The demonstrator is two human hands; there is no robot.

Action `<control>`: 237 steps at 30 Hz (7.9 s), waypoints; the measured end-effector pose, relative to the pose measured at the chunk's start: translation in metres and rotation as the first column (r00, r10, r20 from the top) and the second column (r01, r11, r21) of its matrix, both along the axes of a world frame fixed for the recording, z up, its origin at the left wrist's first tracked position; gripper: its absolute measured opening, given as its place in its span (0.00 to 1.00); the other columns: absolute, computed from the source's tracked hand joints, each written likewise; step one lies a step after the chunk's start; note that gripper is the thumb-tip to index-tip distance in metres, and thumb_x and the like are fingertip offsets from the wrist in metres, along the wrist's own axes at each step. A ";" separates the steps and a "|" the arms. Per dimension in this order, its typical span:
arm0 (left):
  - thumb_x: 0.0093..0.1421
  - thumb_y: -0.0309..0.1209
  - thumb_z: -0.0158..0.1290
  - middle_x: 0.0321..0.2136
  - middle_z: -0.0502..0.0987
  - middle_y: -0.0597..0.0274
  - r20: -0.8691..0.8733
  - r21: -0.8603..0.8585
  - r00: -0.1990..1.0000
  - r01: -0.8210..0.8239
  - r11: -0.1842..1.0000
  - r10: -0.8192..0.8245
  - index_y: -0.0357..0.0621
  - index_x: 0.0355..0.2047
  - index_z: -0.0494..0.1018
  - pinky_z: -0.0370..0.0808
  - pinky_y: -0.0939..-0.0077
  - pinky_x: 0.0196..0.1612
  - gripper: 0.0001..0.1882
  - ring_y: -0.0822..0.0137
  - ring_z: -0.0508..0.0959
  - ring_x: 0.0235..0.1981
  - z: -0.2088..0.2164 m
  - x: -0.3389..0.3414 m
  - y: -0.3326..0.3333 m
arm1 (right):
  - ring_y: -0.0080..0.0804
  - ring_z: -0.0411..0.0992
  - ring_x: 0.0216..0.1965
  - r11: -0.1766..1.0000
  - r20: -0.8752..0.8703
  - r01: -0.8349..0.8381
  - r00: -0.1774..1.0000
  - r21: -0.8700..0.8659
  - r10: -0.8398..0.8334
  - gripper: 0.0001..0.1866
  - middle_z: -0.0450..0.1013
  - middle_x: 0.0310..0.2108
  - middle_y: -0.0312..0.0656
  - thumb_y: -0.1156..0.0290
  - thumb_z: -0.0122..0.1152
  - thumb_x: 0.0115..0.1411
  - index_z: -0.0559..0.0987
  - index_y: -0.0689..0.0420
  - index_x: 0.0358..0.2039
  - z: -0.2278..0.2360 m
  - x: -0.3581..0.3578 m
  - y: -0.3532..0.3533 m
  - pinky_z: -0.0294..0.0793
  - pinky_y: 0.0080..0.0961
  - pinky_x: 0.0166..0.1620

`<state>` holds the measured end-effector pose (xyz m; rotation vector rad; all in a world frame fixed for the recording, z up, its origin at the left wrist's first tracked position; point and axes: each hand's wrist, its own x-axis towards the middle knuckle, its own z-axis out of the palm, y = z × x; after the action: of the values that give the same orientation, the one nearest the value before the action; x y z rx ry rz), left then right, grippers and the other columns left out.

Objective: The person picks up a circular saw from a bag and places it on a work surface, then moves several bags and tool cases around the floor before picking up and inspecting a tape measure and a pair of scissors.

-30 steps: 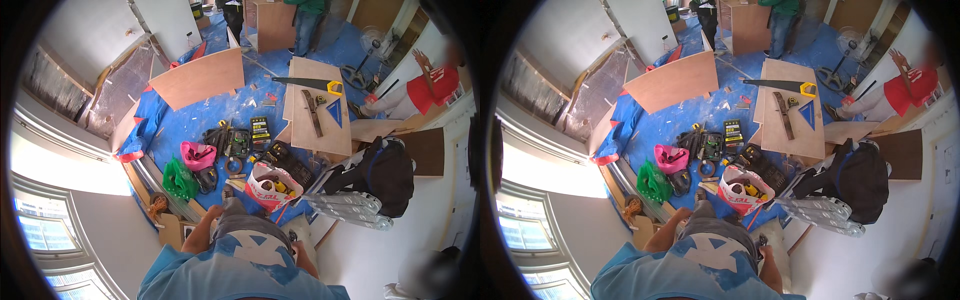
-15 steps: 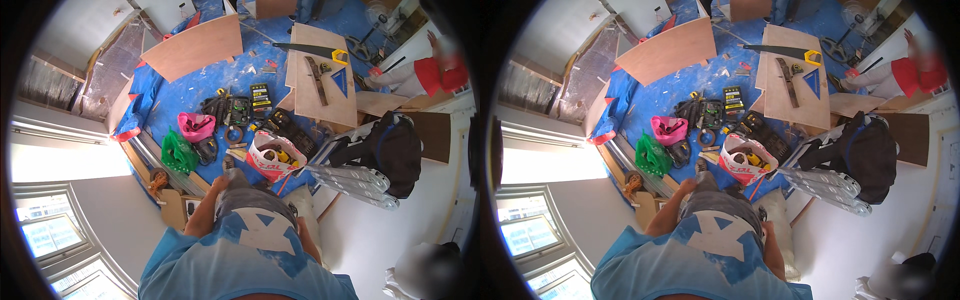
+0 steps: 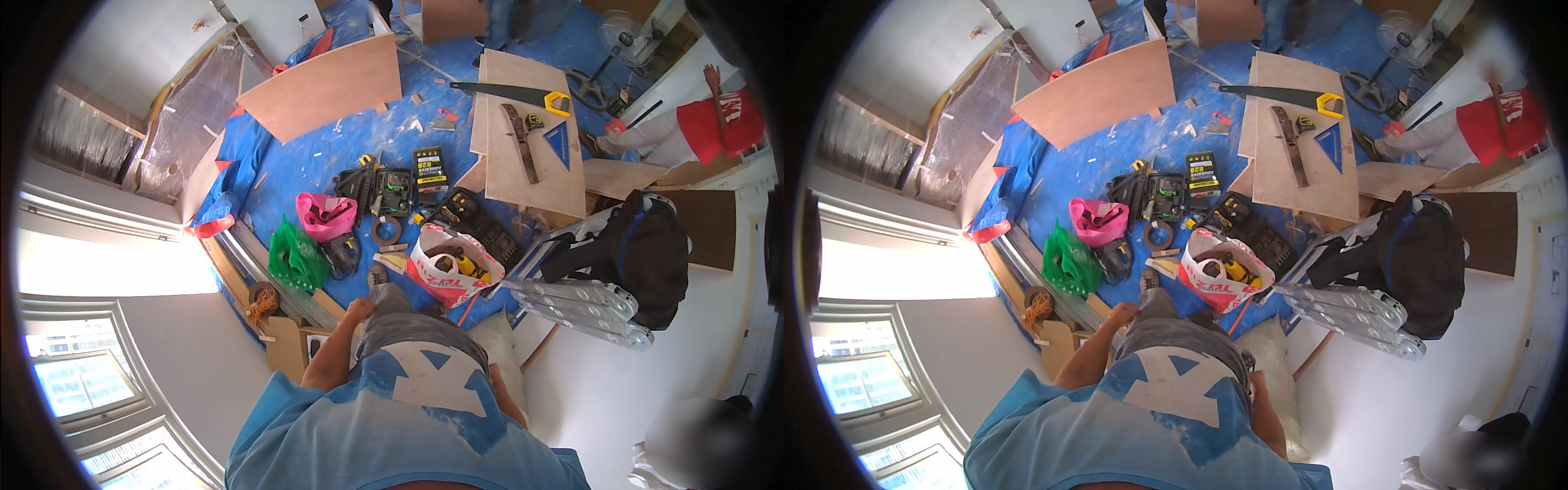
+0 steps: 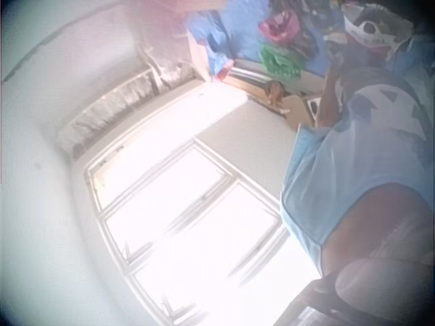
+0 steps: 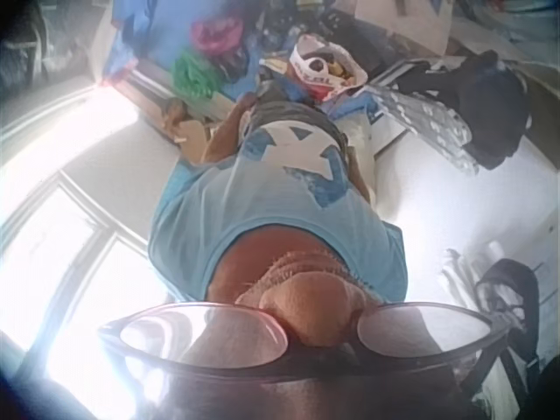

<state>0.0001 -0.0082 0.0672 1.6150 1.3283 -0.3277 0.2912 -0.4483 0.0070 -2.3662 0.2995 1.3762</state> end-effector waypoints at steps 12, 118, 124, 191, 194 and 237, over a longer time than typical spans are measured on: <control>0.59 0.45 0.43 0.28 0.81 0.53 -0.121 0.220 0.860 0.511 0.831 -0.496 0.47 0.36 0.78 0.77 0.60 0.38 0.20 0.56 0.81 0.30 -0.057 -0.016 0.024 | 0.50 0.75 0.46 1.000 0.073 -0.027 0.997 0.014 0.026 0.28 0.76 0.41 0.61 0.61 0.61 0.49 0.74 0.75 0.42 0.028 0.002 0.039 0.72 0.38 0.44; 0.51 0.21 0.55 0.30 0.78 0.57 0.678 0.208 -0.714 0.413 0.887 0.174 0.36 0.28 0.76 0.74 0.83 0.19 0.03 0.65 0.75 0.16 0.632 0.062 0.077 | 0.54 0.73 0.50 0.972 -0.072 -0.212 0.976 -0.099 0.205 0.35 0.74 0.46 0.59 0.50 0.66 0.46 0.76 0.69 0.45 0.052 -0.027 -0.001 0.71 0.41 0.51; 0.65 0.35 0.49 0.40 0.79 0.57 0.864 0.248 0.495 -0.264 0.932 -0.090 0.31 0.43 0.76 0.74 0.71 0.45 0.17 0.67 0.77 0.41 0.374 0.141 0.134 | 0.54 0.73 0.50 0.954 -0.124 -0.247 0.966 -0.172 0.228 0.35 0.74 0.46 0.59 0.50 0.66 0.46 0.76 0.69 0.45 0.042 -0.018 -0.019 0.71 0.41 0.51; 0.56 0.32 0.49 0.24 0.77 0.61 -0.056 -0.273 0.984 -0.177 0.945 0.168 0.40 0.29 0.77 0.76 0.69 0.19 0.09 0.65 0.79 0.21 0.026 0.051 0.182 | 0.53 0.73 0.48 0.989 0.205 -0.130 0.968 -0.076 0.143 0.23 0.76 0.44 0.55 0.55 0.61 0.49 0.81 0.61 0.38 0.107 -0.041 0.086 0.72 0.45 0.50; 0.56 0.33 0.50 0.22 0.77 0.61 -0.046 -0.270 0.987 -0.159 0.949 0.152 0.41 0.29 0.77 0.77 0.70 0.21 0.09 0.67 0.78 0.20 0.033 0.074 0.159 | 0.53 0.74 0.46 0.952 0.262 -0.289 0.916 -0.098 0.304 0.21 0.76 0.42 0.56 0.57 0.59 0.51 0.81 0.63 0.37 0.121 -0.024 0.078 0.74 0.46 0.48; 0.45 0.49 0.65 0.52 0.71 0.50 0.811 0.073 0.253 0.851 0.520 -0.527 0.38 0.60 0.63 0.67 0.70 0.54 0.45 0.62 0.71 0.53 0.262 0.283 0.118 | 0.32 0.68 0.53 0.426 -0.224 0.304 0.948 0.852 -0.228 0.38 0.68 0.52 0.41 0.51 0.65 0.56 0.62 0.56 0.62 0.361 0.057 0.298 0.67 0.32 0.56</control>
<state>0.2827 0.1093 0.3291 1.6121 -0.2448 -0.3491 0.3487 -0.1498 0.3681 -1.3035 -0.0476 1.0589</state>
